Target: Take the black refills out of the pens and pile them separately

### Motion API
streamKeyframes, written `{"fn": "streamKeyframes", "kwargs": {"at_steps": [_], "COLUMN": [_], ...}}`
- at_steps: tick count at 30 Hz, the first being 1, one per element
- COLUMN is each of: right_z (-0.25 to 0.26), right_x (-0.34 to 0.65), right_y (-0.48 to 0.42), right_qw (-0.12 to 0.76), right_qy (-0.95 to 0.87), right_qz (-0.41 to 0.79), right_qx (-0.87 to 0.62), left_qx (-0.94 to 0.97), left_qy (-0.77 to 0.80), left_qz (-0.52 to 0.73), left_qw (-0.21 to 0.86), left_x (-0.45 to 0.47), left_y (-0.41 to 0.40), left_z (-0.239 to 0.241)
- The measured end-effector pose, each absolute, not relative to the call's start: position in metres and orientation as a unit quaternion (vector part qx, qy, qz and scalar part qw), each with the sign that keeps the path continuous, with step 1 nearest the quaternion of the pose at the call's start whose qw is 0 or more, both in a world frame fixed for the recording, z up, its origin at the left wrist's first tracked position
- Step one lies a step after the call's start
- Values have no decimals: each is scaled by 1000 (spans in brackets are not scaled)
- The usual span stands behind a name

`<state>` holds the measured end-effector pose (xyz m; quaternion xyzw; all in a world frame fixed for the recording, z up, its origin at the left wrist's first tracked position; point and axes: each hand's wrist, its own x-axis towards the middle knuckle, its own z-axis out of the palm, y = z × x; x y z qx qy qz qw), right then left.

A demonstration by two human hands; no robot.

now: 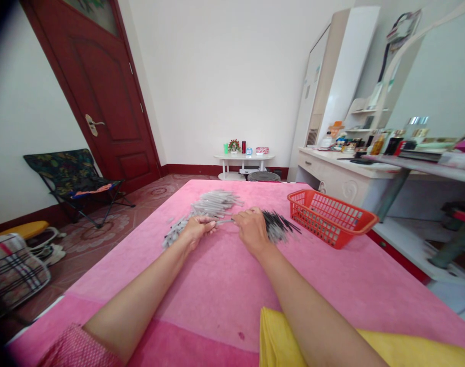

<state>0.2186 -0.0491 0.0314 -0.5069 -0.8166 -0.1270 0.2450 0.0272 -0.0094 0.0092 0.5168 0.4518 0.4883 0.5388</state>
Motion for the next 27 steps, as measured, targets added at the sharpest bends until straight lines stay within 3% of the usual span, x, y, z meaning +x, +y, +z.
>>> {"fn": "streamKeyframes", "kwargs": {"at_steps": [4, 9, 16, 23, 27], "right_z": [35, 43, 57, 96, 117], "right_x": [219, 206, 193, 247, 304], "right_y": [-48, -55, -66, -57, -61], "right_qw": [237, 158, 214, 426, 532], "right_qy": [-812, -809, -774, -661, -539], "right_qz": [-89, -95, -121, -130, -221], "right_qx": [-525, -558, -583, -604, -614], "left_qx": [585, 664, 699, 671, 633], "left_qy": [451, 442, 351, 372, 448], "left_qz": [487, 491, 552, 569, 594], "left_qw": [467, 350, 288, 296, 213], "left_x": [29, 36, 56, 41, 12], "left_y": [-9, -5, -31, -21, 3], "left_z": [7, 3, 20, 17, 16]}}
